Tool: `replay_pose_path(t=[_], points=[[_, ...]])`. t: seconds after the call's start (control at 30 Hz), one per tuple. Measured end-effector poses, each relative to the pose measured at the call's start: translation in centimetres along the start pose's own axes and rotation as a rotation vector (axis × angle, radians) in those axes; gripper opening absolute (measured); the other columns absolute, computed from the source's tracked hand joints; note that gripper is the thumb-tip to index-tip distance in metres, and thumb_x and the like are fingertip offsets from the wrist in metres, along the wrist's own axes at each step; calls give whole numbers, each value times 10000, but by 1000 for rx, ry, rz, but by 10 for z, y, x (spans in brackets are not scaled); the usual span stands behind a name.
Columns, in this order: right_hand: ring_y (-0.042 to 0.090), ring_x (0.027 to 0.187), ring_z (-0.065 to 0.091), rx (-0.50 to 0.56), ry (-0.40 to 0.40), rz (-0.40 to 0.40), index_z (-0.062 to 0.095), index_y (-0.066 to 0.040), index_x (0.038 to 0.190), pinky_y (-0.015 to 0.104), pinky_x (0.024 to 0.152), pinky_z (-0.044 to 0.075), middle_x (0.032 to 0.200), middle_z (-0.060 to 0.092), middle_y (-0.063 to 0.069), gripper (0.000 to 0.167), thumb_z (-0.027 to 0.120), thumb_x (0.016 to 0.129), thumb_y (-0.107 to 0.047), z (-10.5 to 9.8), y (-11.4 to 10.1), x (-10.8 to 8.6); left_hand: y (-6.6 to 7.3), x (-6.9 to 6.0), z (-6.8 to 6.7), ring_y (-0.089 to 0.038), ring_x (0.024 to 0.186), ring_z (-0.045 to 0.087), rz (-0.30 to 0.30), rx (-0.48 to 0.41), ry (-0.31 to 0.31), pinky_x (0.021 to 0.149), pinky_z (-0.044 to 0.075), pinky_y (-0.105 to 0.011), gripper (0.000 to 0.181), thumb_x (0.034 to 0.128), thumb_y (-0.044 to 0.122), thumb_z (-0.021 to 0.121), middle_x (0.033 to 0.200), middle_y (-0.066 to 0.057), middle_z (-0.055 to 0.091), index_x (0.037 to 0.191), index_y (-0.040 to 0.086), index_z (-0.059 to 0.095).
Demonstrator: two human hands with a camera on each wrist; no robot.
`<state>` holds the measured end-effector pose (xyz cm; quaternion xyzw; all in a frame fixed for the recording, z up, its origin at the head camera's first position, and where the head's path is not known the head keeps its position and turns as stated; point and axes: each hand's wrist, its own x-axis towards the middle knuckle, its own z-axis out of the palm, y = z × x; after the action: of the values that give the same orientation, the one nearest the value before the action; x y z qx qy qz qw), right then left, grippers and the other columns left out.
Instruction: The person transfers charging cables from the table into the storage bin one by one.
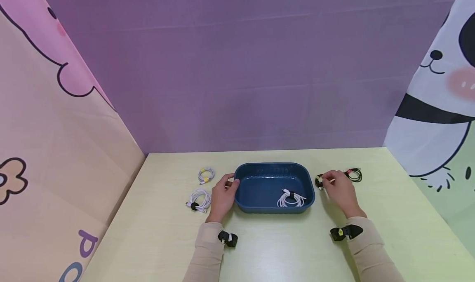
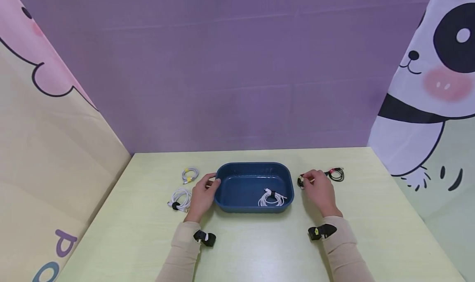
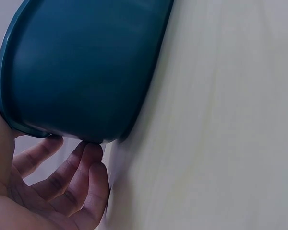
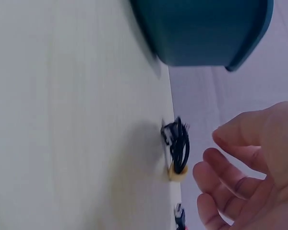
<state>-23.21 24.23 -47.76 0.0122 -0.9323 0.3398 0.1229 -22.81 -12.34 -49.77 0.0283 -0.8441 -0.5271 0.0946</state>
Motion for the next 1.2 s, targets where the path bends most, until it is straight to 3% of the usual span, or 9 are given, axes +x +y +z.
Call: replay_pose_path(t=[0.1, 0.33, 0.57, 0.73, 0.97, 1.2], points=[[326, 877, 643, -9, -25, 13, 703, 35, 1083, 358, 712, 466, 1053, 639, 241, 204, 570, 962, -61, -2, 6, -1, -1, 0, 0, -186, 845, 644, -5, 5, -3, 721, 515, -300, 330, 1020, 306, 618, 1003, -106, 721, 1305, 150, 676], [413, 943, 662, -26, -119, -13, 654, 85, 1179, 555, 820, 517, 1061, 646, 295, 287, 574, 927, -28, -3, 18, -2, 1, -1, 0, -189, 838, 637, -3, 0, 0, 713, 511, -300, 328, 1020, 296, 623, 997, -110, 714, 1306, 147, 677], [426, 985, 650, -41, -176, 12, 608, 56, 1263, 583, 863, 509, 1091, 669, 302, 333, 556, 949, -44, -2, 23, -2, 1, -1, 0, -180, 840, 634, -6, -1, 5, 706, 505, -289, 325, 1021, 293, 620, 999, -107, 715, 1306, 147, 675], [382, 945, 653, -56, -196, 42, 613, 31, 1264, 541, 840, 516, 1078, 679, 273, 320, 541, 960, -38, -1, 23, -1, 2, -1, 0, -187, 833, 634, -6, -3, 9, 697, 504, -285, 321, 1020, 285, 621, 993, -113, 712, 1302, 142, 679], [266, 766, 615, -69, -193, 51, 671, 4, 1161, 367, 677, 453, 901, 690, 180, 254, 589, 925, -38, -3, 20, -1, 3, -1, -1, -195, 846, 638, -15, -3, 11, 712, 504, -290, 326, 1018, 285, 626, 1000, -120, 719, 1304, 140, 680], [231, 722, 589, -79, -211, 48, 703, -33, 1101, 336, 635, 413, 834, 673, 121, 202, 649, 913, -81, -5, 21, -2, 3, -1, 0, -183, 839, 635, -17, 1, 6, 715, 504, -292, 323, 1020, 288, 620, 994, -113, 715, 1300, 140, 680]])
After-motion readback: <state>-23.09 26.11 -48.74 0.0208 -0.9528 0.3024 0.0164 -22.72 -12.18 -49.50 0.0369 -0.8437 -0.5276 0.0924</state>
